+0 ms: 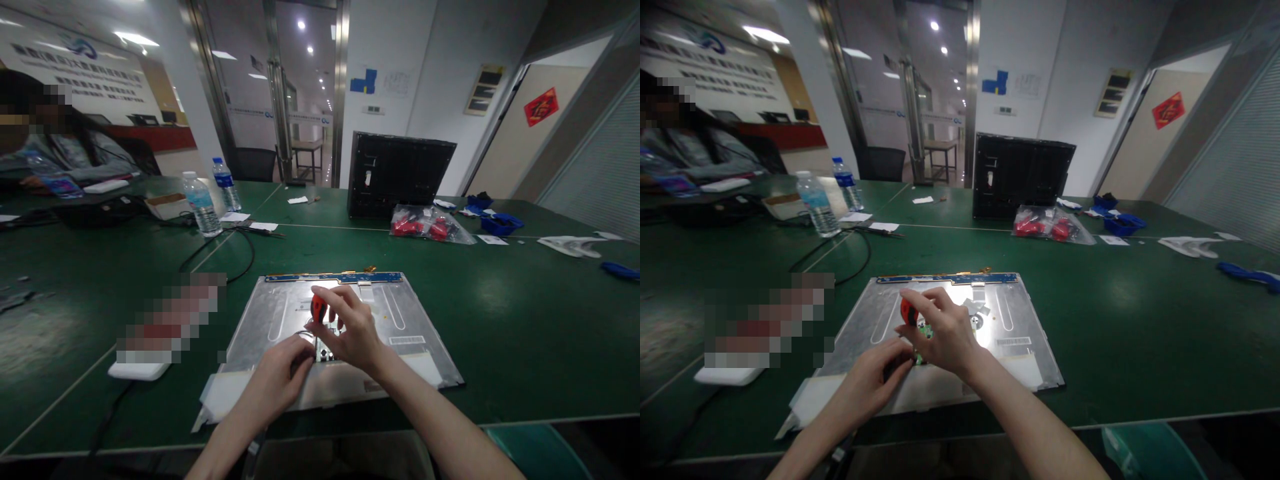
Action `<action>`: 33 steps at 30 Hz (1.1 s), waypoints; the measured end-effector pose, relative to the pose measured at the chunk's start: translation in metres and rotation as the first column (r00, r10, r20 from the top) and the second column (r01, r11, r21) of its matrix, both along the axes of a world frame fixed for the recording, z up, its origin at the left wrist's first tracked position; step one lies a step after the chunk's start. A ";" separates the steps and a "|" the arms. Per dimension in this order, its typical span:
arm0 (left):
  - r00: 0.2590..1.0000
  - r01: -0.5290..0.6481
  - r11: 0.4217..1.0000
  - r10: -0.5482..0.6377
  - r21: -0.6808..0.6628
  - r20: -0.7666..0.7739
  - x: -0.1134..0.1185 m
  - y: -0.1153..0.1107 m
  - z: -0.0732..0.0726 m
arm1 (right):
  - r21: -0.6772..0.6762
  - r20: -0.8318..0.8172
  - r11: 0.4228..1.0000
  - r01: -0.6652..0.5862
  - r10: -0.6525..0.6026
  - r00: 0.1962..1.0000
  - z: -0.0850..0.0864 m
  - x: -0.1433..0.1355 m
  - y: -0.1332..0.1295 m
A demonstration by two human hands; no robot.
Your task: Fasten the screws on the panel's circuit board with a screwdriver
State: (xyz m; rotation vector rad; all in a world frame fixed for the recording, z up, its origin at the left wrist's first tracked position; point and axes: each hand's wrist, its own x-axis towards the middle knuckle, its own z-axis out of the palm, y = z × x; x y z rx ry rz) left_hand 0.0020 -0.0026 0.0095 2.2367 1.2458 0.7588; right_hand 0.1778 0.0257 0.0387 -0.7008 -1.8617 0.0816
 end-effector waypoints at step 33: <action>1.000 0.001 1.000 -0.001 0.011 0.025 -0.002 0.000 -0.004 | 0.044 0.000 0.999 0.004 -0.004 1.000 -0.001 -0.001 0.001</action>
